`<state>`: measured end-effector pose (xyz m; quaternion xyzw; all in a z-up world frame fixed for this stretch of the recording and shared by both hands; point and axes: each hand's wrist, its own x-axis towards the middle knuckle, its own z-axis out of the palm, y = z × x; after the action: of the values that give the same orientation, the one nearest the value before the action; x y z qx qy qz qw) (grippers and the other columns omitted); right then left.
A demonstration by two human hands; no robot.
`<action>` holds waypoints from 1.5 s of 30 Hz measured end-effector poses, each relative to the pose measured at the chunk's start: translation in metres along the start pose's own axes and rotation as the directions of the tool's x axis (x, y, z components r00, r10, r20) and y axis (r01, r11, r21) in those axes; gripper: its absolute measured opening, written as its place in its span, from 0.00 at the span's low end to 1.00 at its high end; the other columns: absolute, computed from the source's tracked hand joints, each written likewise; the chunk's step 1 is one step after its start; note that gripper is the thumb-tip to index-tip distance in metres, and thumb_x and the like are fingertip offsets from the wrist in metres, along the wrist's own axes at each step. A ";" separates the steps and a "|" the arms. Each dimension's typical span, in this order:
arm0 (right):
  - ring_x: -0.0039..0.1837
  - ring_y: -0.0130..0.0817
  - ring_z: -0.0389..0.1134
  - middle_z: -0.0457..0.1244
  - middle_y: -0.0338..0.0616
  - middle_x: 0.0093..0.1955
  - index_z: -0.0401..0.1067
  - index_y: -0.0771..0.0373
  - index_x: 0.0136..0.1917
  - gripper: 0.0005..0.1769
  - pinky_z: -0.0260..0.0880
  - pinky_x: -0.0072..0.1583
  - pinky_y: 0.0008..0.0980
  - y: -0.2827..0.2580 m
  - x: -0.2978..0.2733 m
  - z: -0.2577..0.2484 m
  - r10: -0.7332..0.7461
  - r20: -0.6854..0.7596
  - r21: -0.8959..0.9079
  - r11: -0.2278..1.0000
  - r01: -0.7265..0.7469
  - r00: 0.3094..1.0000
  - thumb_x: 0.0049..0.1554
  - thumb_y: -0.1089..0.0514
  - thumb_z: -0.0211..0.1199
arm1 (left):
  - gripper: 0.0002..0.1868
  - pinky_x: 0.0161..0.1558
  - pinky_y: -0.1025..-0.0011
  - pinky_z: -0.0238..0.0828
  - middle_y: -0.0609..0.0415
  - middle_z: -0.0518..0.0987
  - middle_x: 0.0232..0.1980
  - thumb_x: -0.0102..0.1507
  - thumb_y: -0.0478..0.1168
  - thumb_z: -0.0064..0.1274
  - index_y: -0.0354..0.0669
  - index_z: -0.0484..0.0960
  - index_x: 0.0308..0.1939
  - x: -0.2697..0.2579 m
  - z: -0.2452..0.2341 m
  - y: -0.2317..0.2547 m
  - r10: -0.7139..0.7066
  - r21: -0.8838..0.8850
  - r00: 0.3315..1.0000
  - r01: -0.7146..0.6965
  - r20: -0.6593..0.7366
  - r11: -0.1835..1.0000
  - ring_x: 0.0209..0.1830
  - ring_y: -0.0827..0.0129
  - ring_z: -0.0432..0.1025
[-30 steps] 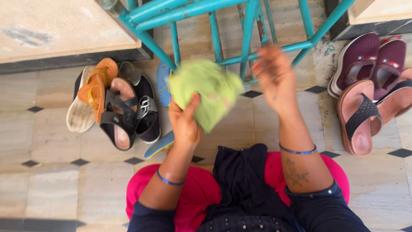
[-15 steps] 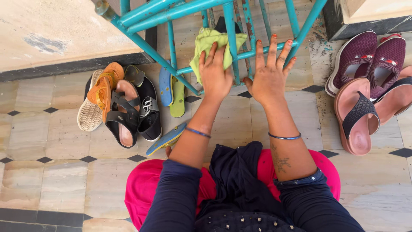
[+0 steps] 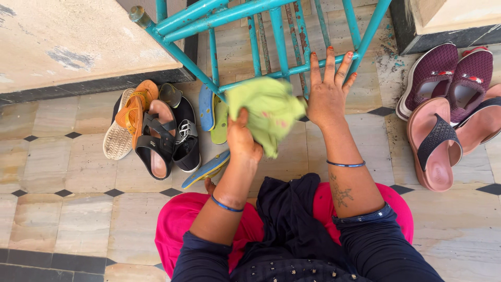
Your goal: The person sits on the floor and wipes the bars of a teal metal shoe rack using a green cloth. The person systematically cleans the horizontal and vertical bars of the rack, moving the cloth along the metal surfaces.
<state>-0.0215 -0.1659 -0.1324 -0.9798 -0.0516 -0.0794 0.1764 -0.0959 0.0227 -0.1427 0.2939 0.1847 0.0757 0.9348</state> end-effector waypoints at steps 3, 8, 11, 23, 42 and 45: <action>0.83 0.69 0.17 0.30 0.56 0.87 0.46 0.54 0.86 0.65 0.30 0.73 0.82 0.002 -0.002 0.001 -0.026 -0.027 0.028 0.999 0.027 0.999 0.46 0.44 0.80 | 0.25 0.56 0.55 0.68 0.45 0.76 0.60 0.69 0.34 0.48 0.39 0.65 0.70 -0.017 0.030 0.005 0.368 0.091 0.929 -0.370 0.039 0.925 0.55 0.56 0.71; 0.83 0.71 0.18 0.32 0.55 0.87 0.48 0.55 0.86 0.61 0.32 0.73 0.83 0.003 -0.003 -0.001 -0.044 -0.047 0.038 0.998 0.045 0.998 0.49 0.46 0.79 | 0.19 0.73 0.57 0.58 0.41 0.63 0.77 0.71 0.30 0.47 0.42 0.70 0.66 0.001 0.107 -0.027 0.743 0.372 0.428 -0.892 0.515 0.257 0.72 0.46 0.61; 0.82 0.72 0.19 0.33 0.56 0.87 0.49 0.54 0.86 0.56 0.31 0.71 0.84 0.008 -0.004 -0.001 -0.080 -0.085 0.006 0.997 0.080 0.993 0.53 0.49 0.76 | 0.18 0.72 0.53 0.56 0.37 0.50 0.80 0.64 0.33 0.50 0.44 0.73 0.58 0.018 0.130 -0.033 0.702 0.437 0.163 -0.869 0.693 -0.230 0.73 0.33 0.58; 0.83 0.71 0.20 0.34 0.56 0.86 0.47 0.54 0.85 0.65 0.35 0.74 0.81 -0.005 -0.011 -0.005 -0.029 -0.053 -0.004 1.000 0.029 0.998 0.43 0.49 0.81 | 0.20 0.68 0.50 0.66 0.31 0.64 0.72 0.58 0.35 0.59 0.48 0.80 0.55 0.079 0.030 -0.048 0.369 0.404 0.252 -0.808 0.895 -0.429 0.66 0.41 0.68; 0.84 0.56 0.46 0.34 0.61 0.87 0.57 0.58 0.81 0.48 0.58 0.71 0.63 -0.006 -0.026 -0.020 -0.265 0.191 0.559 0.821 0.118 0.945 0.54 0.46 0.73 | 0.14 0.59 0.58 0.69 0.51 0.77 0.59 0.66 0.35 0.48 0.41 0.76 0.56 0.068 -0.175 0.029 0.111 0.184 0.945 -0.055 -0.307 0.981 0.59 0.59 0.71; 0.83 0.55 0.51 0.44 0.59 0.86 0.53 0.58 0.81 0.47 0.61 0.73 0.57 -0.024 -0.032 -0.008 -0.390 0.328 0.874 0.472 -0.120 0.860 0.56 0.45 0.70 | 0.15 0.54 0.61 0.73 0.52 0.79 0.55 0.69 0.35 0.47 0.40 0.74 0.60 0.080 -0.170 0.025 0.277 0.143 0.925 -0.247 -0.259 0.958 0.53 0.63 0.73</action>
<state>-0.0571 -0.1482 -0.1228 -0.7298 -0.2076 0.1927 0.6222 -0.0896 0.1518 -0.2812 0.3524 0.2763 0.2305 0.8639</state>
